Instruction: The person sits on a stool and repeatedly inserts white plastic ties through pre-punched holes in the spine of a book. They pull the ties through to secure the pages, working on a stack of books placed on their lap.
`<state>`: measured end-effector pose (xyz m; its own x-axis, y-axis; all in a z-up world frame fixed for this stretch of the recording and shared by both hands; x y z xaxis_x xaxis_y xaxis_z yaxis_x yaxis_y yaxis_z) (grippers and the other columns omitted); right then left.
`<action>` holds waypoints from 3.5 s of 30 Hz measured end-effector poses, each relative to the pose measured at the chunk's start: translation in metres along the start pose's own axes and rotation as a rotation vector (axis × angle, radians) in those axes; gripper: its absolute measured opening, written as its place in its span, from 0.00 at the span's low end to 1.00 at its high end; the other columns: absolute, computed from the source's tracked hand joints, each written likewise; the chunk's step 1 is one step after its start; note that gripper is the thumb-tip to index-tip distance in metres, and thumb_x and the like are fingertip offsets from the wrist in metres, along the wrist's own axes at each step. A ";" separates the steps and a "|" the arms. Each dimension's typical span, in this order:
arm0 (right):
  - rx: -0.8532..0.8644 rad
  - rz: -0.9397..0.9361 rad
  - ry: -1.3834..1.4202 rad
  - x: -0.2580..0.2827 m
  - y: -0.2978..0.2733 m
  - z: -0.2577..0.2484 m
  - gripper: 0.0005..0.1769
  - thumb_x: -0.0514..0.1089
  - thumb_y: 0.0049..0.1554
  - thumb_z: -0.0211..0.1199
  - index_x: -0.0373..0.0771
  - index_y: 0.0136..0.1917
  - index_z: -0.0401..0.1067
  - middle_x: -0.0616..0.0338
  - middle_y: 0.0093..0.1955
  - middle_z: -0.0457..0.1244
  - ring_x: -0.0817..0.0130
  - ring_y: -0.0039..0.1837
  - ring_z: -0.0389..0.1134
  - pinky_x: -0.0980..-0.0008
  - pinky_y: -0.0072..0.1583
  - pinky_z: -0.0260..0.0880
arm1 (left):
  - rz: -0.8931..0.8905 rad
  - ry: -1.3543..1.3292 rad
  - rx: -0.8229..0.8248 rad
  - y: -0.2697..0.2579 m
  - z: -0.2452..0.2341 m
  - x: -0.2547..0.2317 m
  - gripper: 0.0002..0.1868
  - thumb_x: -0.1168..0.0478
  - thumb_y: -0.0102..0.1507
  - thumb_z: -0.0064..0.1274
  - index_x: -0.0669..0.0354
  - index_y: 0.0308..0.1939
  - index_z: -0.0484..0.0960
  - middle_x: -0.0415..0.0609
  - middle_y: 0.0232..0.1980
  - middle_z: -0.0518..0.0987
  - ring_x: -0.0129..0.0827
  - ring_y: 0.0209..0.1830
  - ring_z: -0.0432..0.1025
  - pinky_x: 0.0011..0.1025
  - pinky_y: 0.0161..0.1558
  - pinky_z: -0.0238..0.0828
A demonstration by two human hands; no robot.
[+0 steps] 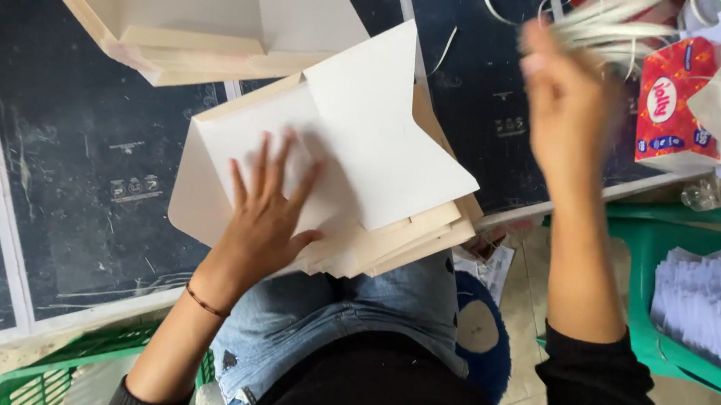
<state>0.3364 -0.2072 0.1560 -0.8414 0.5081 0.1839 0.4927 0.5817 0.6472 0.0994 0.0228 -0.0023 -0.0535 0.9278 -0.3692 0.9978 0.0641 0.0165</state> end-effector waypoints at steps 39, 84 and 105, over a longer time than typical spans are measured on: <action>0.754 0.287 0.004 0.144 -0.090 0.183 0.24 0.56 0.69 0.54 0.71 0.77 0.66 0.46 0.79 0.63 0.43 0.62 0.72 0.48 0.46 0.71 | -0.030 -0.109 -0.525 0.011 -0.112 0.000 0.07 0.63 0.74 0.62 0.58 0.49 0.78 0.68 0.72 0.72 0.62 0.47 0.79 0.51 0.40 0.78; 0.579 -0.283 -0.404 0.140 -0.141 0.056 0.16 0.55 0.70 0.59 0.64 0.69 0.76 0.69 0.45 0.64 0.70 0.36 0.71 0.68 0.32 0.73 | -0.127 -0.139 -0.335 -0.012 0.012 -0.029 0.34 0.40 0.69 0.59 0.23 0.80 0.72 0.47 0.82 0.66 0.57 0.89 0.48 0.74 0.79 0.23; 0.458 0.717 1.025 0.003 -0.027 0.100 0.21 0.48 0.73 0.58 0.35 0.74 0.74 0.50 0.57 0.72 0.87 0.28 0.56 0.82 0.27 0.61 | -0.225 -0.016 0.036 0.045 0.010 0.051 0.94 0.17 0.30 0.73 0.43 0.91 0.39 0.76 0.89 0.32 0.78 0.87 0.21 0.85 0.71 0.10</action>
<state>0.3426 -0.1578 0.0649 -0.0525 0.2023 0.9779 0.7536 0.6505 -0.0941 0.1415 0.0695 -0.0297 -0.2742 0.8858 -0.3745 0.9616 0.2553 -0.1004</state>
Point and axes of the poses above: each hand's wrist, its own y-axis towards the middle knuckle, its own z-axis out of the palm, x = y × z, the point moved 9 cm from there along y, towards the middle knuckle
